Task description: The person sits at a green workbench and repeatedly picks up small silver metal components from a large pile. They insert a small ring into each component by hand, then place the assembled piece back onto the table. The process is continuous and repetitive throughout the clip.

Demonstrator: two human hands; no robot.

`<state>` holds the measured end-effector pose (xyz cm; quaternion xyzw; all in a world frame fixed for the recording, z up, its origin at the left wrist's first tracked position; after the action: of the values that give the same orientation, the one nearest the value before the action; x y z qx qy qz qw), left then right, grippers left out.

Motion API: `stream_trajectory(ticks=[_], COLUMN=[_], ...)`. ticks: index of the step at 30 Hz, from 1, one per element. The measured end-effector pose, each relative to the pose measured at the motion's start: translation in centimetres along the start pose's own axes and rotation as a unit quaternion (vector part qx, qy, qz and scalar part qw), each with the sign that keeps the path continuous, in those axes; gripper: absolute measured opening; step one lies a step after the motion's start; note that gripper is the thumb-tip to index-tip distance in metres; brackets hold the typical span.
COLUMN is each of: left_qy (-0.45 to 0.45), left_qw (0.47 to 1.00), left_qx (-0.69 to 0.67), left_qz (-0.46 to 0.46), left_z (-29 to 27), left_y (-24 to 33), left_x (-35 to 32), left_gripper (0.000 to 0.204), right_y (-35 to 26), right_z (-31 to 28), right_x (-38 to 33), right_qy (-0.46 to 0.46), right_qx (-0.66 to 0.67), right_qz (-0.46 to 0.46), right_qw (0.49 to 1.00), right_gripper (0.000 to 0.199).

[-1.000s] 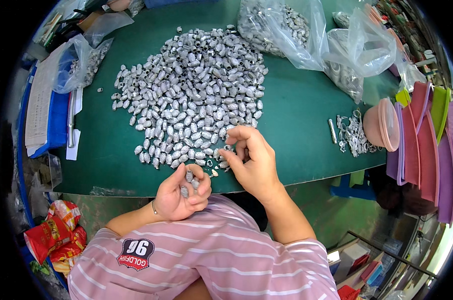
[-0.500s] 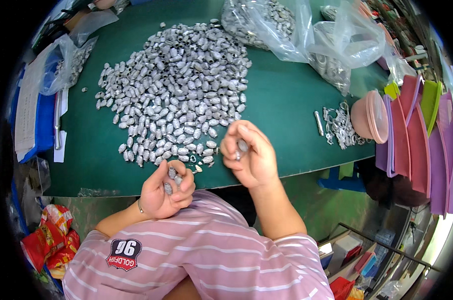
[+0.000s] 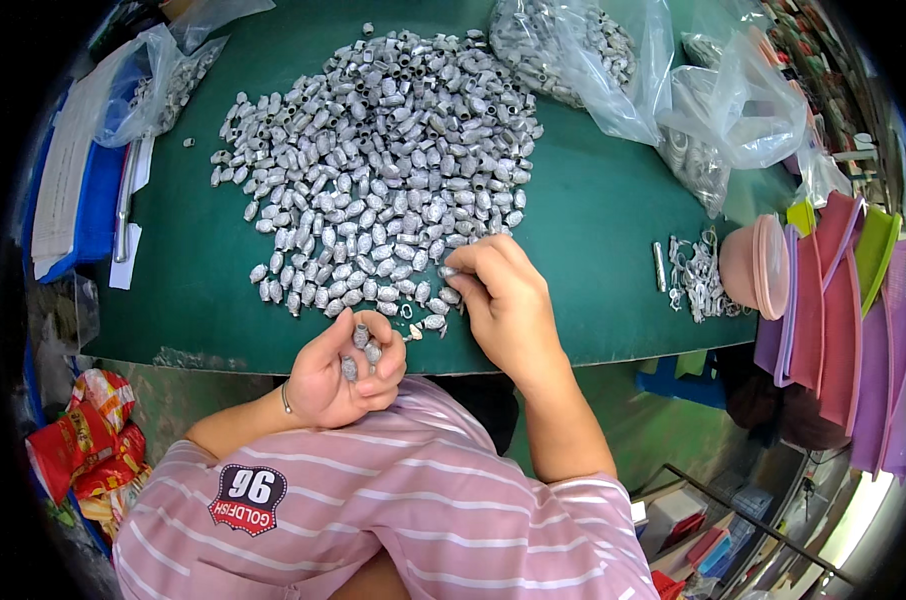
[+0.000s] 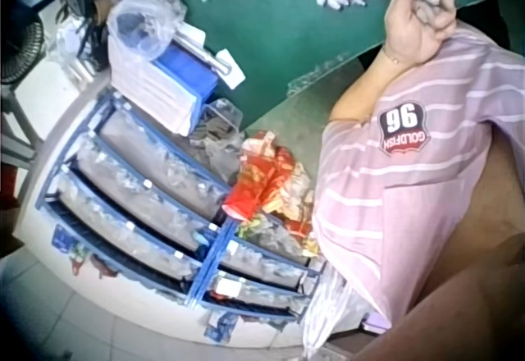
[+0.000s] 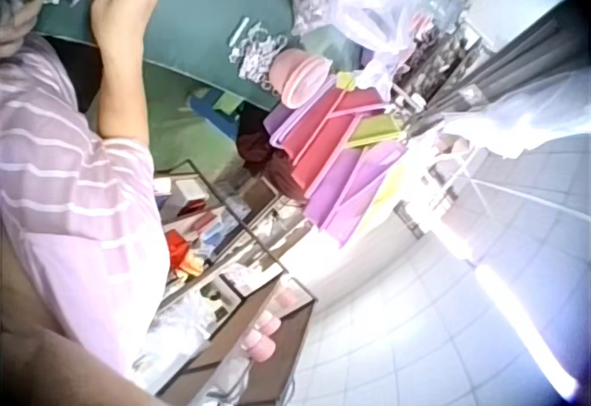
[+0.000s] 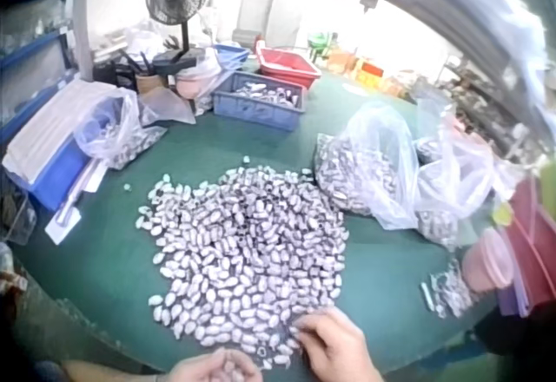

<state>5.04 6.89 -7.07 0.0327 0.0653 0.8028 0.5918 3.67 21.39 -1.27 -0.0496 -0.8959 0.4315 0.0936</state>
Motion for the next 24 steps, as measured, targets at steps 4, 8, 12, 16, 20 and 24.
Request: stream_trajectory(ticks=[4, 8, 12, 16, 20, 24], left_qy=[0.004, 0.002, -0.001, 0.007, 0.013, 0.009], left_qw=[1.000, 1.000, 1.000, 1.000, 1.000, 1.000], left_qx=[-0.011, -0.026, -0.001, -0.002, 0.003, -0.020], left_qz=[0.004, 0.002, -0.004, -0.006, -0.007, 0.008], left_z=[0.1, 0.2, 0.2, 0.1, -0.1, 0.0], left_y=[0.0, -0.1, 0.0, -0.1, -0.1, 0.1], left_x=[0.1, 0.1, 0.1, 0.1, 0.2, 0.1], left_gripper=[0.042, 0.043, 0.041, 0.041, 0.042, 0.042], right_y=[0.8, 1.2, 1.8, 1.7, 2.0, 2.6], right_z=[-0.3, 0.3, 0.9, 1.6, 1.1, 0.0], right_x=[-0.7, -0.9, -1.1, -1.0, -0.9, -1.0], right_qy=[-0.002, -0.010, -0.055, -0.065, -0.059, -0.038], right_qx=[0.202, 0.416, 0.526, 0.693, 0.718, 0.474], right_qz=[-0.002, 0.022, 0.052, 0.090, 0.093, 0.097], right_qw=[0.979, 0.909, 0.847, 0.713, 0.688, 0.875], right_gripper=[0.019, 0.021, 0.021, 0.017, 0.012, 0.007])
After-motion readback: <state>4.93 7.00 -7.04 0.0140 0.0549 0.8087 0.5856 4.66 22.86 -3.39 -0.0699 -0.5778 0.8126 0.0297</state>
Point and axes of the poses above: each hand's wrist, its own x-axis towards the middle knuckle, its own z-axis out of the palm, y = z × x, the point moved 8 cm from there along x, towards the middle knuckle, and after that the axes turned 5 degrees about -y, right-handed, at the moved point
